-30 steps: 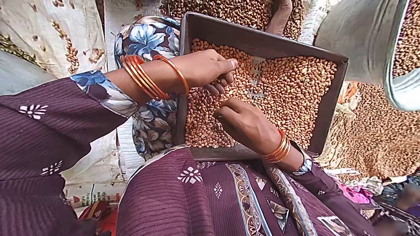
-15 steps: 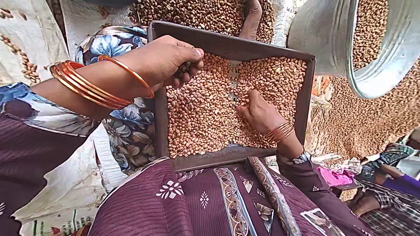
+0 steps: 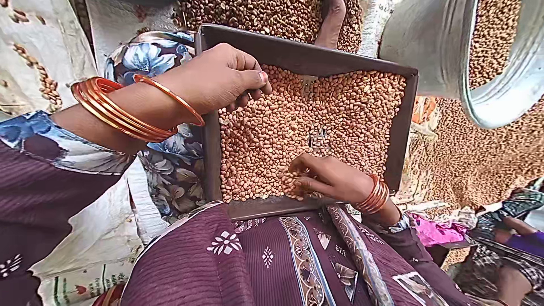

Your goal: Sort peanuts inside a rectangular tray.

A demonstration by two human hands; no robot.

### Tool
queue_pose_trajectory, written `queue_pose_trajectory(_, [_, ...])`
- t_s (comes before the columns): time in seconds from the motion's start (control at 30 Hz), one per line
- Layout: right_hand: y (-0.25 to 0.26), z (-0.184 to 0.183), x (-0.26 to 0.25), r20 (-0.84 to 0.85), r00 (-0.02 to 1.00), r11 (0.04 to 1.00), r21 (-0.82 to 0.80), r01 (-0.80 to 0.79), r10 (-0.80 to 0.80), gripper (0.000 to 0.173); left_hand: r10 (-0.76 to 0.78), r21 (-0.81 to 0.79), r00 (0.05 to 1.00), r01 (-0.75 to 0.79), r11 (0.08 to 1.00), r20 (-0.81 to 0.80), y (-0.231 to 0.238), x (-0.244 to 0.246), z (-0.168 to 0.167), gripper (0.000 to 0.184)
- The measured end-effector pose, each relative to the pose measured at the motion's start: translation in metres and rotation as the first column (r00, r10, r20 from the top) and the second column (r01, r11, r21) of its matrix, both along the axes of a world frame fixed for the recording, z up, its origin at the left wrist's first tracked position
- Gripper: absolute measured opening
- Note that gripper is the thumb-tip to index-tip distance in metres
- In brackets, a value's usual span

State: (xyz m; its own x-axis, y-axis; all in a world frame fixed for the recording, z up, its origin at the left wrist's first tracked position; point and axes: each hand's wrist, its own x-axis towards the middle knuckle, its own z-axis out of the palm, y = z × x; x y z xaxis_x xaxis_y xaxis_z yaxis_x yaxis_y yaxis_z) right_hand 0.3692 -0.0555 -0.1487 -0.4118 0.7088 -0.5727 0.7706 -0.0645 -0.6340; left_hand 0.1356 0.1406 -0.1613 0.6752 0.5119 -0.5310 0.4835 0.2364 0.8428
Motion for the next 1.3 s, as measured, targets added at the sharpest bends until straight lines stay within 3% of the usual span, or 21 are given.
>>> queue_pose_trajectory(0.07, [0.009, 0.004, -0.004, -0.124, 0.989, 0.976, 0.192, 0.106, -0.083, 0.026, -0.052, 0.090, 0.999, 0.053, 0.995, -0.017, -0.003, 0.000, -0.003, 0.025])
queue_pose_trajectory(0.13, [0.021, 0.006, -0.005, -0.025, 0.987, 0.917, 0.369, 0.155, -0.156, 0.019, -0.128, 0.207, 0.990, 0.139, 0.968, -0.067, -0.005, -0.001, -0.004, 0.024])
queue_pose_trajectory(0.33, [0.056, -0.021, -0.024, 0.157, 0.986, 0.837, 0.545, -0.045, -0.049, 0.018, -0.279, 0.389, 0.951, 0.310, 0.867, -0.136, -0.009, -0.002, -0.007, 0.020])
queue_pose_trajectory(0.47, [0.061, -0.035, -0.032, 0.249, 0.968, 0.811, 0.571, -0.123, -0.029, 0.015, -0.361, 0.454, 0.924, 0.378, 0.807, -0.127, -0.013, -0.002, -0.015, 0.014])
queue_pose_trajectory(0.7, [0.060, -0.037, -0.025, 0.214, 0.977, 0.853, 0.514, -0.094, -0.022, 0.015, -0.551, 0.706, 0.833, 0.416, 0.573, -0.044, -0.036, -0.001, -0.041, 0.012])
queue_pose_trajectory(0.83, [0.059, -0.041, -0.026, 0.202, 0.979, 0.830, 0.550, -0.093, -0.024, 0.017, -0.551, 0.745, 0.822, 0.456, 0.487, -0.143, -0.043, -0.001, -0.046, 0.012])
queue_pose_trajectory(0.93, [0.061, -0.030, -0.016, 0.118, 0.992, 0.872, 0.490, -0.026, -0.037, 0.015, -0.556, 0.740, 0.800, 0.511, 0.436, -0.225, -0.046, 0.000, -0.044, 0.014])
queue_pose_trajectory(1.03, [0.067, -0.015, 0.003, 0.022, 0.972, 0.886, 0.416, 0.204, -0.234, 0.016, -0.555, 0.721, 0.791, 0.539, 0.435, -0.257, -0.047, 0.000, -0.041, 0.016])
queue_pose_trajectory(1.13, [0.074, -0.020, 0.025, -0.188, 0.901, 0.852, 0.295, 0.432, -0.391, 0.017, -0.568, 0.705, 0.779, 0.560, 0.436, -0.267, -0.047, 0.001, -0.043, 0.017])
queue_pose_trajectory(1.2, [0.075, -0.028, 0.031, -0.206, 0.893, 0.861, 0.250, 0.443, -0.400, 0.023, -0.572, 0.697, 0.775, 0.565, 0.441, -0.267, -0.046, 0.001, -0.043, 0.017])
queue_pose_trajectory(1.3, [0.074, -0.039, 0.027, -0.112, 0.960, 0.890, 0.361, 0.279, -0.255, 0.023, -0.564, 0.691, 0.785, 0.556, 0.462, -0.255, -0.045, 0.001, -0.044, 0.015])
